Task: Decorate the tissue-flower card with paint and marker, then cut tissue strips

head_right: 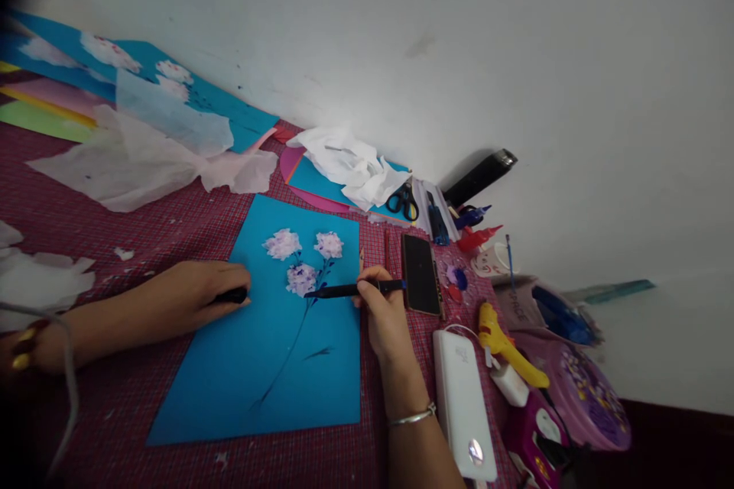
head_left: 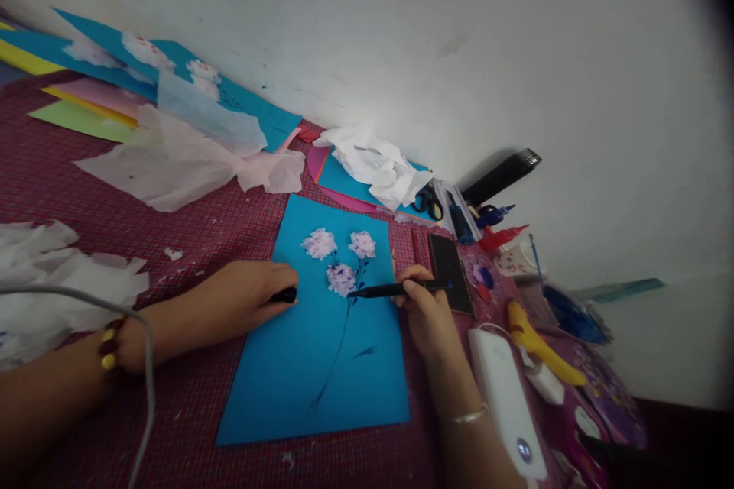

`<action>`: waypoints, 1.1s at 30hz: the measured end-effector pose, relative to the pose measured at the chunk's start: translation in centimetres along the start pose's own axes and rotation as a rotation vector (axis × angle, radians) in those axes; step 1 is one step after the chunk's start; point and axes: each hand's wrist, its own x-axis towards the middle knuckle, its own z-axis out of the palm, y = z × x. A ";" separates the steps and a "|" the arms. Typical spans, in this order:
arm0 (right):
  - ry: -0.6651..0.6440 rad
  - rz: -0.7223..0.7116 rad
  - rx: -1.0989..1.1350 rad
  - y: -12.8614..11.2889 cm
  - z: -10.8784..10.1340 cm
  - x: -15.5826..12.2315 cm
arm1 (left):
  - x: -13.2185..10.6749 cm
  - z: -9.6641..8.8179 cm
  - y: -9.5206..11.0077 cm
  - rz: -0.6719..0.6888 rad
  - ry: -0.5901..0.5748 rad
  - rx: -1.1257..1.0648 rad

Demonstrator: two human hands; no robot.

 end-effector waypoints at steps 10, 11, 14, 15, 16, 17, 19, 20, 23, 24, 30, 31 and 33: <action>-0.008 -0.105 -0.051 0.0 -0.2 -0.4 | -0.1 -0.2 0.2 0.000 0.002 -0.001; -0.019 -0.101 -0.082 0.0 -0.2 -0.4 | -0.1 -0.2 0.2 -0.002 0.000 0.000; -0.029 -0.121 -0.156 0.2 -0.1 -0.4 | 0.0 -0.3 0.3 -0.006 0.004 -0.003; -0.004 -0.145 -0.146 0.2 -0.1 -0.4 | 0.0 -0.3 0.3 -0.008 0.004 -0.003; 0.037 -0.173 -0.118 0.2 -0.2 -0.3 | 0.1 -0.3 0.3 -0.009 0.001 0.000; 0.085 -0.197 -0.075 0.1 -0.2 -0.2 | 0.1 -0.3 0.4 -0.011 -0.004 0.007; 0.177 -0.223 0.028 -0.1 -0.3 0.0 | 0.2 -0.3 0.4 -0.024 -0.019 0.025; 0.208 -0.223 0.072 -0.2 -0.4 0.1 | 0.2 -0.3 0.4 -0.032 -0.024 0.032; 0.238 -0.208 0.146 -0.5 -0.3 0.2 | 0.1 -0.1 0.3 -0.044 -0.017 0.023; 0.238 -0.203 0.154 -0.5 -0.3 0.2 | 0.1 0.0 0.2 -0.041 -0.012 0.015; 0.253 -0.136 0.243 -0.6 -0.1 0.3 | 0.0 0.2 0.0 -0.038 0.005 0.003; 0.251 -0.123 0.264 -0.7 -0.1 0.3 | 0.0 0.1 0.0 -0.033 0.006 0.006; 0.245 -0.104 0.287 -0.6 -0.1 0.2 | -0.1 -0.1 0.2 -0.025 0.003 0.026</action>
